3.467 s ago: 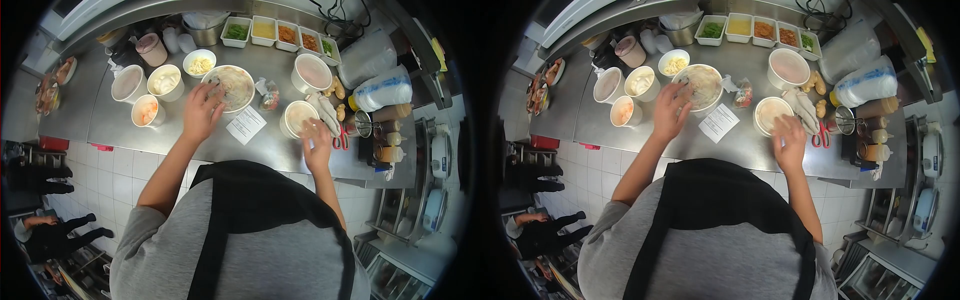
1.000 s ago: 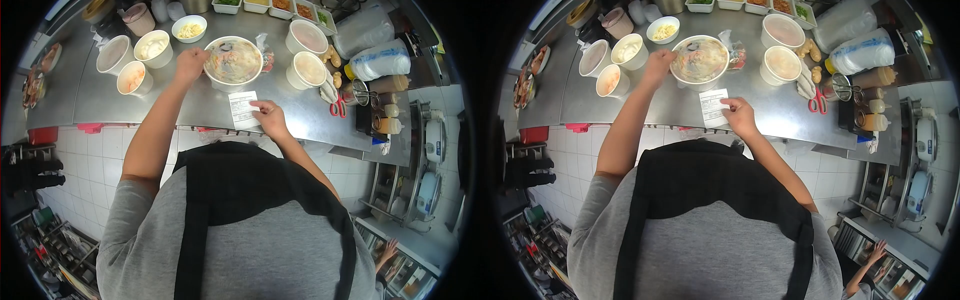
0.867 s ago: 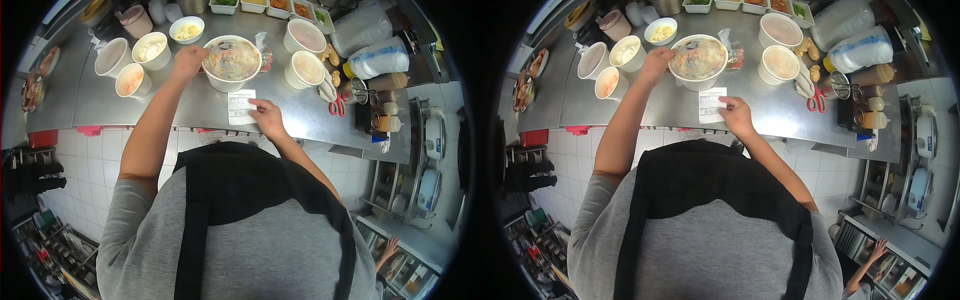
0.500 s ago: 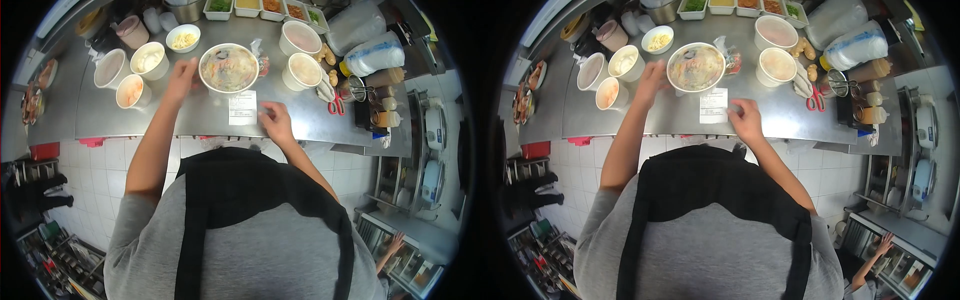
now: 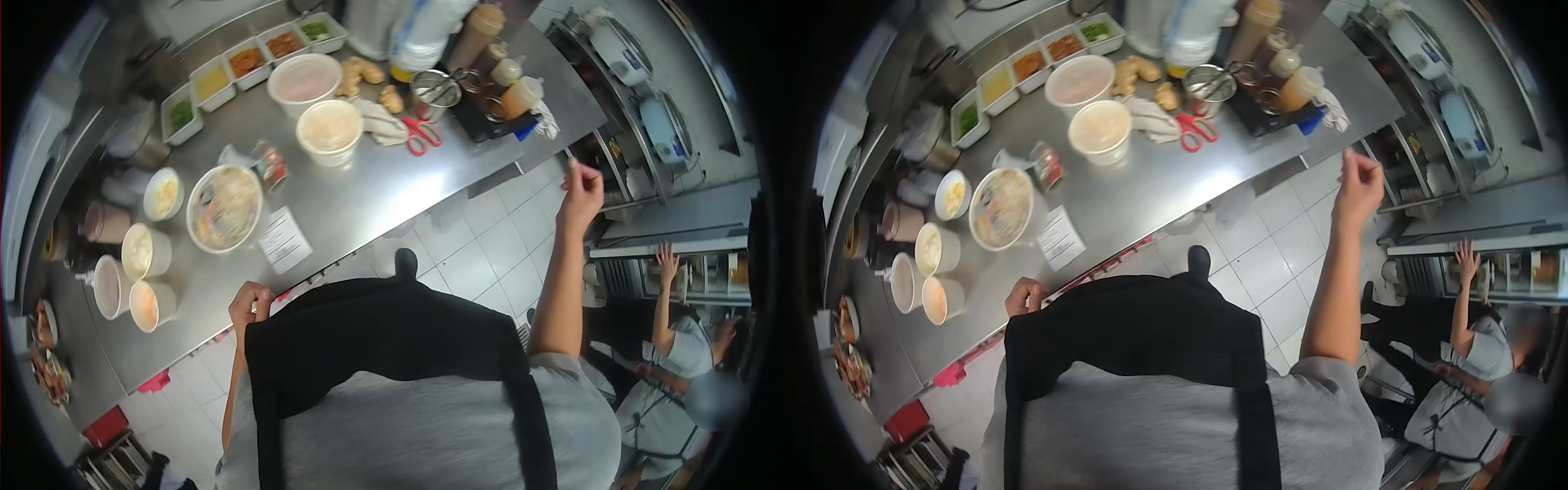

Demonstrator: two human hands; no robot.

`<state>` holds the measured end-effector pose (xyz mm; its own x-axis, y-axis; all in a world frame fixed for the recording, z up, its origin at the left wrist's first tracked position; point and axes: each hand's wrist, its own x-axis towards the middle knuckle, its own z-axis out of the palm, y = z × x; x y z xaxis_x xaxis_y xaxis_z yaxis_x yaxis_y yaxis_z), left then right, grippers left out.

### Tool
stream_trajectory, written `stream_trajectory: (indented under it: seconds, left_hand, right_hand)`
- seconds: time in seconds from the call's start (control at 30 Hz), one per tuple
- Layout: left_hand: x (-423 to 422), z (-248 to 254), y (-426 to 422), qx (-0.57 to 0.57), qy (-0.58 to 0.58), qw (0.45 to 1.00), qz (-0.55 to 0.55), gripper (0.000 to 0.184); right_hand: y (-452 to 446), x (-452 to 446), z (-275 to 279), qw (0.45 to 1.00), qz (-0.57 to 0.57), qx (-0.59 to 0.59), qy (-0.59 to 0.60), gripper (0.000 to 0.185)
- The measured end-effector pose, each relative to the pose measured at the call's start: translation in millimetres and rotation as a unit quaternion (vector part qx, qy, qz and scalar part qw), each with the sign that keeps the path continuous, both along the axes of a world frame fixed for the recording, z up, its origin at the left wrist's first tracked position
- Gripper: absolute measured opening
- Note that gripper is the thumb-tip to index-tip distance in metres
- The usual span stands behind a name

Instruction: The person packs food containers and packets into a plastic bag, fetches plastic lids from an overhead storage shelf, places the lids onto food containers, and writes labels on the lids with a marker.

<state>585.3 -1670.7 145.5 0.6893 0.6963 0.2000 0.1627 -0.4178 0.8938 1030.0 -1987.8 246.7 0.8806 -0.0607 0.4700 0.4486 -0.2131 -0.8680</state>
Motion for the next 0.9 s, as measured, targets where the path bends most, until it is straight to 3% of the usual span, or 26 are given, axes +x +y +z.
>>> stream_trajectory:
  seconds: [0.1, 0.2, 0.33, 0.37, 0.4, 0.47, 0.53, 0.6, 0.7, 0.9]
  left_hand:
    - [41, 11, -8, 0.025, -0.007, 1.0, -0.014, 0.025]
    - [85, 9, -29, 0.014, -0.008, 1.0, -0.004, 0.024]
    - [181, 8, -78, -0.143, -0.014, 0.987, -0.067, 0.02]
    - [214, 13, -93, -0.215, -0.013, 0.969, -0.119, 0.018]
    - [247, 18, -107, -0.287, -0.009, 0.943, -0.17, 0.017]
    - [319, 31, -134, -0.337, 0.085, 0.898, -0.271, 0.019]
    - [385, 36, -170, -0.491, 0.052, 0.81, -0.316, 0.03]
    - [447, 20, -202, -0.53, 0.025, 0.767, -0.361, 0.039]
    - [537, -5, -251, -0.58, 0.0, 0.763, -0.283, 0.045]
    - [622, -25, -269, -0.586, -0.008, 0.804, -0.105, 0.053]
  right_hand:
    - [-17, 49, 20, 0.995, 0.02, 0.087, -0.036, 0.027]
    - [-32, 107, 11, 0.995, 0.087, 0.039, 0.043, 0.022]
    - [-33, 209, -49, 0.971, 0.138, -0.059, 0.185, 0.021]
    - [-27, 229, -57, 0.961, 0.127, -0.113, 0.219, 0.027]
    - [-28, 272, -93, 0.959, 0.15, -0.169, 0.172, 0.034]
    - [-12, 300, -108, 0.94, 0.196, -0.186, 0.208, 0.04]
    - [1, 315, -113, 0.923, 0.235, -0.189, 0.238, 0.045]
    - [6, 327, -114, 0.913, 0.261, -0.176, 0.259, 0.049]
    - [3, 327, -113, 0.9, 0.325, -0.144, 0.251, 0.056]
    - [-82, 284, -6, 0.923, 0.329, -0.048, 0.193, 0.066]
